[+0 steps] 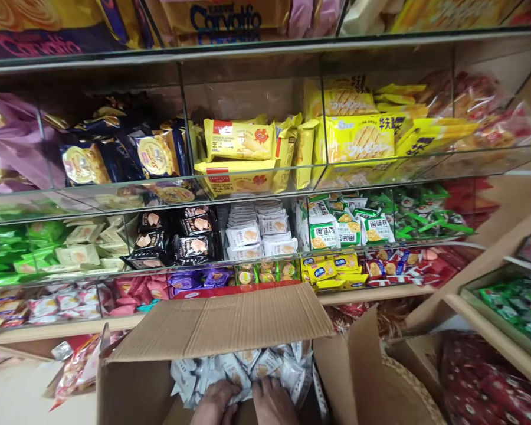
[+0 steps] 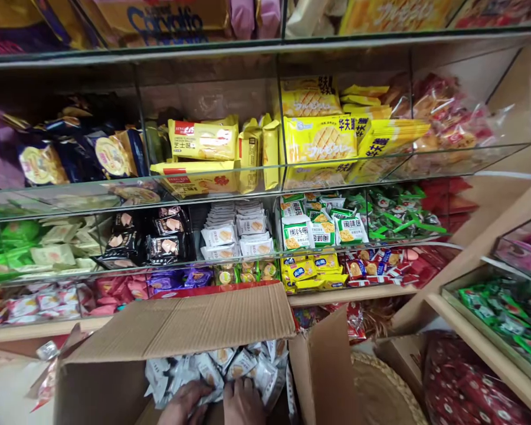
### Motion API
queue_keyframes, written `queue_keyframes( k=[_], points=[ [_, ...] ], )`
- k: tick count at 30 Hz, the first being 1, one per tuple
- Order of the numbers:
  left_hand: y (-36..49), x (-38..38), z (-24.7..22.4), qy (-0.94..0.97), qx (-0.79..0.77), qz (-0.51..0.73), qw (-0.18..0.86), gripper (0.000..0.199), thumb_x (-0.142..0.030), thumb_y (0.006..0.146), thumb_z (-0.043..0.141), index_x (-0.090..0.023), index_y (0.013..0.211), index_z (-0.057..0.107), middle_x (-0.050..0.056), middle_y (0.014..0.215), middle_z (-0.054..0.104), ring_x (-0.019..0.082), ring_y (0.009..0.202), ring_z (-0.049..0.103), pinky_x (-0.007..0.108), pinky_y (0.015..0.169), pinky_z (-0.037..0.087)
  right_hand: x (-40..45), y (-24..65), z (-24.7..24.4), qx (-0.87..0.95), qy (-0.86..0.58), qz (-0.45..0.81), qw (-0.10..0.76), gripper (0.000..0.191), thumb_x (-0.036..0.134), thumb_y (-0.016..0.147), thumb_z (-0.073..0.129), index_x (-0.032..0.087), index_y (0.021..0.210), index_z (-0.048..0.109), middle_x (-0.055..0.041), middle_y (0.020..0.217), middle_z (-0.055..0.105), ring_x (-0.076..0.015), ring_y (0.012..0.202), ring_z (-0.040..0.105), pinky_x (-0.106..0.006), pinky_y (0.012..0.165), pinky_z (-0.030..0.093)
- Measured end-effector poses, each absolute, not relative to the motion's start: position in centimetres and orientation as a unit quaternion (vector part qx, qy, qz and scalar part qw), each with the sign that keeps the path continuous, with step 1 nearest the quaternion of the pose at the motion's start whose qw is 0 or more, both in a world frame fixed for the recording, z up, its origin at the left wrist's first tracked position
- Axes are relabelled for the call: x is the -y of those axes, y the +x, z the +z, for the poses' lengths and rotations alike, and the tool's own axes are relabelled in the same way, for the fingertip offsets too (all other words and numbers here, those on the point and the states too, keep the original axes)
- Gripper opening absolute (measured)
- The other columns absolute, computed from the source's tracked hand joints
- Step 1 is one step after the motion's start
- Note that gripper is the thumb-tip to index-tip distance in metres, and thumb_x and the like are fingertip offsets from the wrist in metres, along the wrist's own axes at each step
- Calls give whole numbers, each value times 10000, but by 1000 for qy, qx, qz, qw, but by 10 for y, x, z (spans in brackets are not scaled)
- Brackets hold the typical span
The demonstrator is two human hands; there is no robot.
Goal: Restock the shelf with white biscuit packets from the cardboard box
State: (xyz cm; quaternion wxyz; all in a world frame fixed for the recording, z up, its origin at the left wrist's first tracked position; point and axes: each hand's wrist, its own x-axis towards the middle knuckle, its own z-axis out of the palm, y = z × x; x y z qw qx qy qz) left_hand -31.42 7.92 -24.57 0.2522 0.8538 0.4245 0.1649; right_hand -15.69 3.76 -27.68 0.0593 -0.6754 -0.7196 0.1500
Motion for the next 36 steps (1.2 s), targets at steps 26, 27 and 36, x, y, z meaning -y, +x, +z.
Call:
queue_keyframes(
  k=[26, 27, 36],
  points=[
    [-264, -47, -99, 286, -373, 430, 770, 245, -340, 791, 582, -126, 896, 639, 13, 694, 636, 85, 586, 552, 183, 530, 420, -6, -107, -117, 577, -519, 418, 472, 162, 322, 844, 490, 204, 848, 600, 11, 630, 638, -129, 542, 603, -225, 513, 503],
    [-263, -45, -97, 282, -359, 438, 774, 254, -345, 792, 582, -141, 938, 622, 28, 795, 652, 108, 679, 582, 213, 611, 452, -6, -105, -116, 628, -520, 325, 479, 136, 273, 828, 526, 212, 913, 613, -8, 715, 670, -144, 623, 634, -239, 576, 523],
    [-267, -29, -87, 246, -273, 458, 809, 466, -122, 771, 594, -283, 1175, 425, 32, 1113, 611, 196, 1032, 563, 383, 913, 394, 7, -109, -115, 675, -478, 212, 521, 399, 193, 772, 592, 275, 1156, 516, -98, 1238, 473, -237, 1093, 503, -392, 838, 500]
  ],
)
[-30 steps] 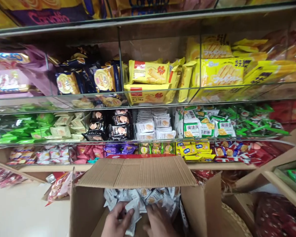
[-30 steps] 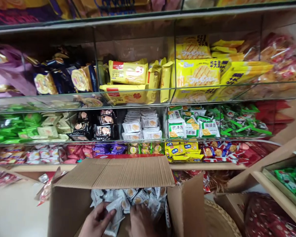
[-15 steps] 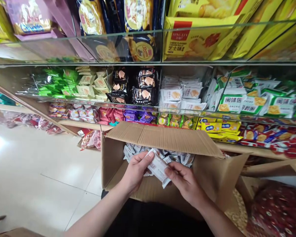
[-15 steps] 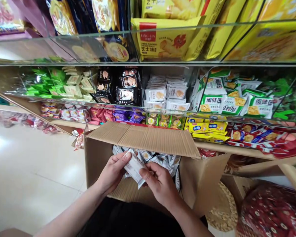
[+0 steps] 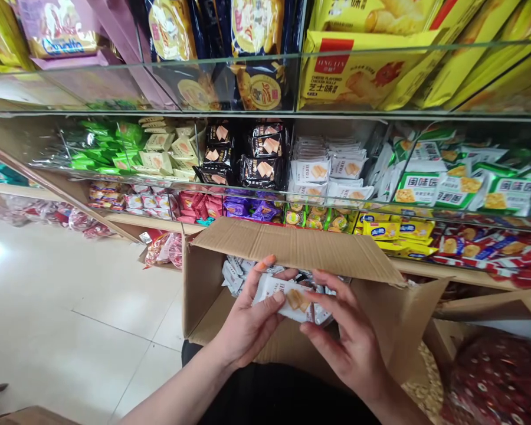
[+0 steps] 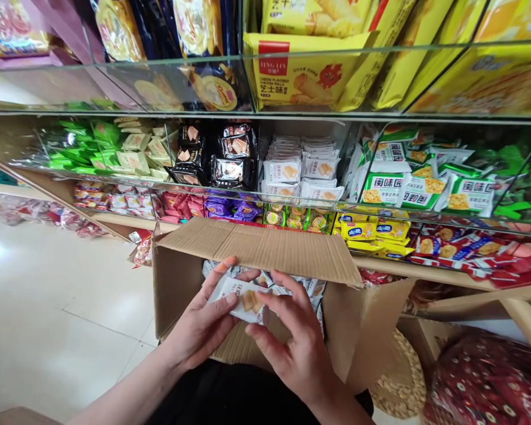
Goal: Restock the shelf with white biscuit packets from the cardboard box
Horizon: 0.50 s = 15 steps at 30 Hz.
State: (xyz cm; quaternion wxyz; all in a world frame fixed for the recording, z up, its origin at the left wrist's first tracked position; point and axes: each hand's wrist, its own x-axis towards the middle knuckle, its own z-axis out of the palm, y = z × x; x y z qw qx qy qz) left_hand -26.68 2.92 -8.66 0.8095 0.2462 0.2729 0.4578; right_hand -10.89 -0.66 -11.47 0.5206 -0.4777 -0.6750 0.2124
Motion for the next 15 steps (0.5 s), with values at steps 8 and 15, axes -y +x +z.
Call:
queue_keyframes(
  k=[8, 15],
  points=[
    [-266, -28, -88, 292, -253, 470, 794, 661, -120, 750, 624, -353, 1273, 294, 33, 1138, 622, 230, 1113, 528, 437, 954, 373, 3, -112, -111, 395, -497, 545, 547, 245, 319, 756, 620, 214, 971, 570, -22, 812, 626, -131, 712, 605, -239, 622, 525],
    [-268, -32, -89, 282, -274, 444, 805, 307, -183, 830, 522, -239, 1132, 503, 67, 1144, 622, 224, 1025, 585, 369, 890, 436, 4, -113, -111, 364, -446, 634, 517, 231, 337, 727, 650, 213, 892, 546, 5, 783, 609, -108, 658, 571, -223, 555, 493]
  ],
)
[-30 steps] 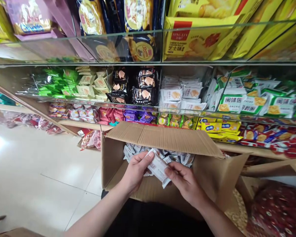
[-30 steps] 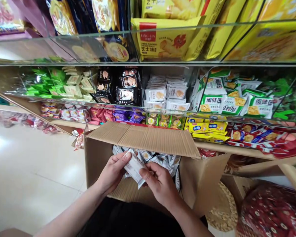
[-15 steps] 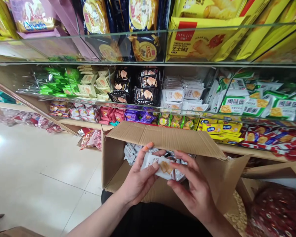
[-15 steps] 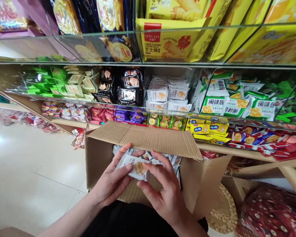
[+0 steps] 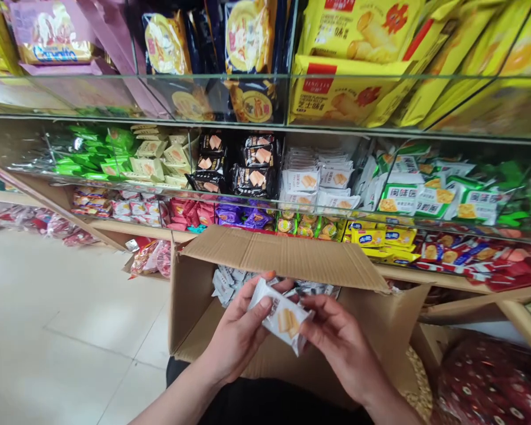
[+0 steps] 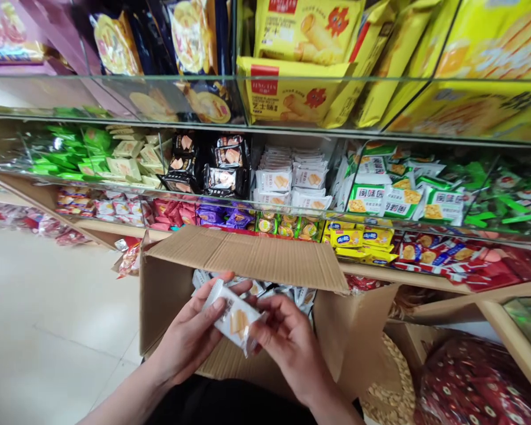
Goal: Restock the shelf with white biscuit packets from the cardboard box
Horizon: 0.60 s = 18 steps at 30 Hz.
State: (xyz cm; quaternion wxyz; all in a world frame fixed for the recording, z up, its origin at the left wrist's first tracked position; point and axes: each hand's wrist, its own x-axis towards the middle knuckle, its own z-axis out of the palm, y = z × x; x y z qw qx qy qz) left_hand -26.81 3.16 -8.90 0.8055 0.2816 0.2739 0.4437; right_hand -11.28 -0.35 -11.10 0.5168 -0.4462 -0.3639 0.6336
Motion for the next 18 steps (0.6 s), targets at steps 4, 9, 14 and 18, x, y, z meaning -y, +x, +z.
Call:
queue_keyframes(
  k=[4, 9, 14, 18],
  points=[
    [-277, -36, -94, 357, -336, 443, 750, 444, -275, 813, 554, -317, 1230, 408, 46, 1137, 608, 231, 1003, 576, 353, 819, 465, 1, -96, -97, 509, -513, 497, 480, 153, 341, 750, 618, 201, 780, 566, 4, 689, 609, -111, 593, 560, -215, 520, 467],
    [-286, -40, -107, 420, -385, 422, 705, 405, -312, 802, 561, -282, 1189, 442, 36, 929, 648, 168, 777, 604, 285, 707, 471, -49, -41, -49, 647, -595, 33, 477, 87, 284, 787, 567, 210, 808, 608, -28, 769, 635, -139, 624, 560, -258, 563, 449],
    [-284, -28, -125, 419, -405, 409, 702, 323, -366, 747, 622, -239, 1038, 562, 8, 786, 648, 127, 671, 569, 242, 643, 441, -148, -5, -7, 662, -666, -209, 274, 114, 187, 776, 531, 133, 726, 617, -98, 727, 610, -221, 705, 579, -319, 623, 427],
    [-285, -19, -138, 389, -395, 403, 728, 317, -416, 698, 665, -250, 962, 609, -7, 756, 650, 109, 656, 555, 234, 633, 431, -201, -6, 1, 642, -724, -200, 153, 184, 44, 744, 456, 63, 803, 629, -180, 783, 610, -274, 709, 606, -338, 589, 415]
  ],
)
